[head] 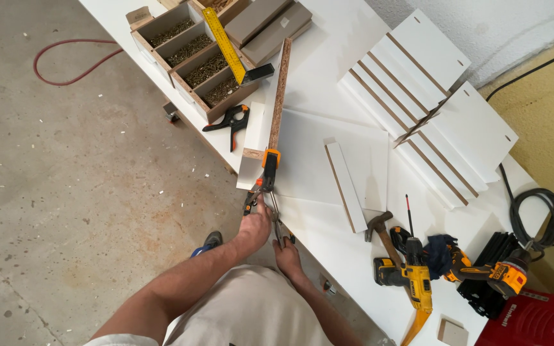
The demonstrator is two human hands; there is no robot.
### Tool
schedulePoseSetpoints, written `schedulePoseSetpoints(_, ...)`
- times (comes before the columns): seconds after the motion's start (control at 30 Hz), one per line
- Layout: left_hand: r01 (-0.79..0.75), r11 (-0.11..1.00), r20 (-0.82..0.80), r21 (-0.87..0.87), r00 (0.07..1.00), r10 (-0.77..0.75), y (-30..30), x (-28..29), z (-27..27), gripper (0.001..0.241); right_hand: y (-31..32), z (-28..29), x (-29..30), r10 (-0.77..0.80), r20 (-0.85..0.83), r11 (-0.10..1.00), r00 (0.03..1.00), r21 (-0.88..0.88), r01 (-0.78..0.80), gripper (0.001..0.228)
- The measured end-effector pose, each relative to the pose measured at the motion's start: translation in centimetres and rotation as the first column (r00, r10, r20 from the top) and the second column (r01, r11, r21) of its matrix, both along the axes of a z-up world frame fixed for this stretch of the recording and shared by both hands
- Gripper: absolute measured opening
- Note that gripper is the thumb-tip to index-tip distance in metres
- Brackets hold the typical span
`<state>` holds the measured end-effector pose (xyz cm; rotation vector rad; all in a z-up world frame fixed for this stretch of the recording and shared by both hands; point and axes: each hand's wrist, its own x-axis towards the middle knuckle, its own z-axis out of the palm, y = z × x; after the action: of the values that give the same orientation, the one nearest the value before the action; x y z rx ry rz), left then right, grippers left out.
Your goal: Assembling wooden panels into a structure using clamps and a power drill
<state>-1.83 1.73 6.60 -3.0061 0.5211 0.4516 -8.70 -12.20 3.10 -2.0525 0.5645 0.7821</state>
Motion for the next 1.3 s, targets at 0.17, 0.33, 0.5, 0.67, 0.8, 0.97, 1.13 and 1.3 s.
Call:
schedulePoseSetpoints(0.17,0.025,1.000,-0.015,-0.014,1.000,-0.025,0.2,0.1,-0.6,0.035,0.5,1.6,0.0,-0.021,-0.003,1.000,1.000,-0.006,0.021,0.081)
schedulePoseSetpoints(0.33,0.032,0.999,-0.043,0.006,0.999,-0.032,0.2,0.4,-1.1,0.038,0.6,2.0,0.0,-0.029,0.019,1.000,0.999,-0.006,0.029,0.081)
schedulePoseSetpoints(0.5,0.023,1.000,-0.095,-0.017,0.995,-0.025,0.1,0.5,-0.4,0.044,-0.6,1.8,-0.7,-0.025,0.060,1.000,0.998,0.007,0.025,0.061)
schedulePoseSetpoints(0.67,-0.039,0.968,-0.212,-0.250,0.977,-0.016,2.2,0.0,3.8,0.055,-0.9,8.6,-0.7,0.083,0.116,0.993,0.990,-0.093,-0.072,0.081)
schedulePoseSetpoints(0.8,-0.088,0.894,-0.268,-0.439,0.963,-0.037,6.1,-1.6,-2.2,0.034,-2.8,6.9,2.3,-0.119,0.325,0.993,0.938,0.029,0.115,0.045)
schedulePoseSetpoints(0.97,-0.554,0.648,-0.472,-0.523,0.821,0.321,13.0,2.0,-9.8,0.025,-0.5,5.0,9.2,-0.433,0.354,0.844,0.829,0.482,0.235,0.035)
schedulePoseSetpoints(1.13,-0.668,0.322,-0.556,-0.671,0.741,0.377,12.9,6.3,-1.8,0.036,1.8,7.1,13.1,-0.503,0.206,0.755,0.839,0.578,0.310,0.047)
schedulePoseSetpoints(1.3,-0.734,0.287,-0.641,-0.615,0.678,0.359,12.4,8.6,-1.7,0.039,2.5,7.6,14.3,-0.461,0.214,0.807,0.861,0.504,0.307,0.044)
